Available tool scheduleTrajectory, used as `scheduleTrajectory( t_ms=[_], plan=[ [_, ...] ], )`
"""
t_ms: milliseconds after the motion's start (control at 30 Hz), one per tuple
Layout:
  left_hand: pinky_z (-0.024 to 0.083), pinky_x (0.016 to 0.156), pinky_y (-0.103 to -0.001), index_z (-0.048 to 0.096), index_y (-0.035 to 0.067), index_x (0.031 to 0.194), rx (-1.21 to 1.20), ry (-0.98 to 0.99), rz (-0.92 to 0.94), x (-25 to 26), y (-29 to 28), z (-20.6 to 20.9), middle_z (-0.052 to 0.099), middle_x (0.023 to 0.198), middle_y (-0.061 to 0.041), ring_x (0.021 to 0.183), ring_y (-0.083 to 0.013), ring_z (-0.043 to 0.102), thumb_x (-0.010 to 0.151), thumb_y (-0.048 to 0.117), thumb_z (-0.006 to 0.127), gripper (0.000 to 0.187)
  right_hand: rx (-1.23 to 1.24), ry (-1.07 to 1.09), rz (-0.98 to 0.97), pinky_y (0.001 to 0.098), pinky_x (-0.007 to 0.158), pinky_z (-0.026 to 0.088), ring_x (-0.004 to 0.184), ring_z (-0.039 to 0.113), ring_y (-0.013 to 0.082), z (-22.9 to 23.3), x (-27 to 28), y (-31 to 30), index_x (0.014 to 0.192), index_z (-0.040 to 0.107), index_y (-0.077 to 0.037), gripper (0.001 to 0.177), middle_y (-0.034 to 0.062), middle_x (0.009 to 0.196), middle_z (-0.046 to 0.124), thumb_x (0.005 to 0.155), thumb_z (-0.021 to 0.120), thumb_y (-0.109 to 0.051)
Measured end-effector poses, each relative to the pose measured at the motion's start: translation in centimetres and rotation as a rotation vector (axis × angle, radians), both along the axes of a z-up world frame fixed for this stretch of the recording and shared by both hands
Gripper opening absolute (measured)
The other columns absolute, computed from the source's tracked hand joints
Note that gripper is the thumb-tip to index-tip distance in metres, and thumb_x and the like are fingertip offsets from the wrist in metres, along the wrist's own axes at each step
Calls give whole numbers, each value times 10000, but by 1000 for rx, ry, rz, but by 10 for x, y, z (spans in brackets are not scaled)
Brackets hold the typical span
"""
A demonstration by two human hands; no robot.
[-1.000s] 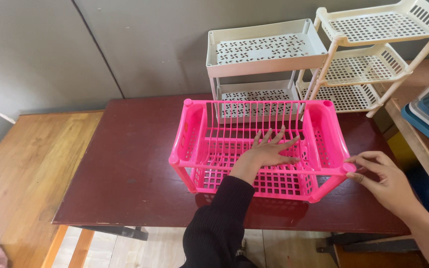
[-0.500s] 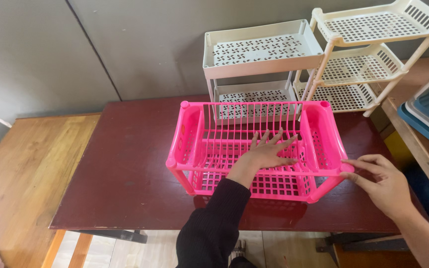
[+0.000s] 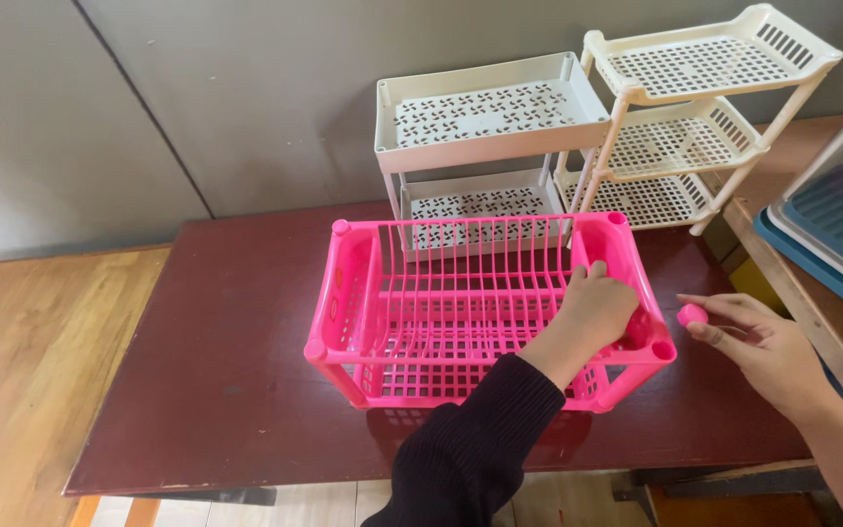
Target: The person disassembles a pink plastic dish rack on a table, removing the top tray and detaching the four corner legs. They then move to a white plastic shelving unit and begin removing its corner legs.
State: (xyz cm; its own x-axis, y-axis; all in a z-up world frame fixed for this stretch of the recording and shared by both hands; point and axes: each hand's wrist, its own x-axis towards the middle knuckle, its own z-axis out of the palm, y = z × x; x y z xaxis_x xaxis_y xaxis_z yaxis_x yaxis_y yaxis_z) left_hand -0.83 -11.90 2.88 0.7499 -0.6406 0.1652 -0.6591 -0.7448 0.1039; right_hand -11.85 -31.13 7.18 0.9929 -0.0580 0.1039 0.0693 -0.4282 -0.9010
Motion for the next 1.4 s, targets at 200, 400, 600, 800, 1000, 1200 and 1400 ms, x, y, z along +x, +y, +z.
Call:
scheduleTrajectory(
  t_ms=[200,400,600,800,1000,1200,1400],
  plan=[
    [405,983,-465,800,190,828,-163,120,-131,8,12,3,764,808,-32,897,-254,711,664,181,763,169,115,-16,-5,304,971,502,1065,653,164,1,11,-6,1306,722,-45,450,73,1174,675,894,722,-226],
    [563,779,-353,707,47,1035,-1038,497,-112,22,37,38,754,845,-71,814,-201,745,1041,115,600,127,48,-38,-89,307,964,503,1109,646,131,-2,28,10,1291,714,-44,425,56,1222,679,893,724,-190],
    [571,834,-256,727,-25,1130,-1467,600,-100,23,50,83,772,952,-72,915,-123,744,1032,145,667,205,-643,-316,2,318,879,547,957,683,194,-16,64,49,1185,775,-155,467,65,1110,757,759,894,-306],
    [599,910,-293,723,-53,1218,-1640,800,-285,-7,39,108,766,1067,-67,987,-125,725,1019,129,713,270,-346,-302,-12,401,873,558,1025,690,202,-20,75,52,1311,666,-80,513,87,1286,703,844,727,-283],
    [550,1026,-421,839,232,1063,-1153,292,-45,-33,17,84,678,1395,-149,1240,-266,659,849,418,817,285,935,163,115,508,1067,422,1222,604,286,6,50,7,1394,561,26,696,189,1346,627,1053,382,-553],
    [429,1158,-495,793,357,1120,-1141,528,-25,-35,-8,40,702,1387,-128,1455,-301,494,892,557,716,313,648,164,-37,410,957,538,1018,654,238,-18,31,-24,1309,655,62,377,157,1154,689,978,672,-116],
    [285,1179,-522,624,274,1423,-1017,405,-17,-45,-8,28,531,1501,-160,1433,-339,459,1028,439,580,431,225,-1,-336,279,840,515,933,715,161,-39,7,-77,1179,735,50,275,96,1050,768,954,723,-108]
  ],
)
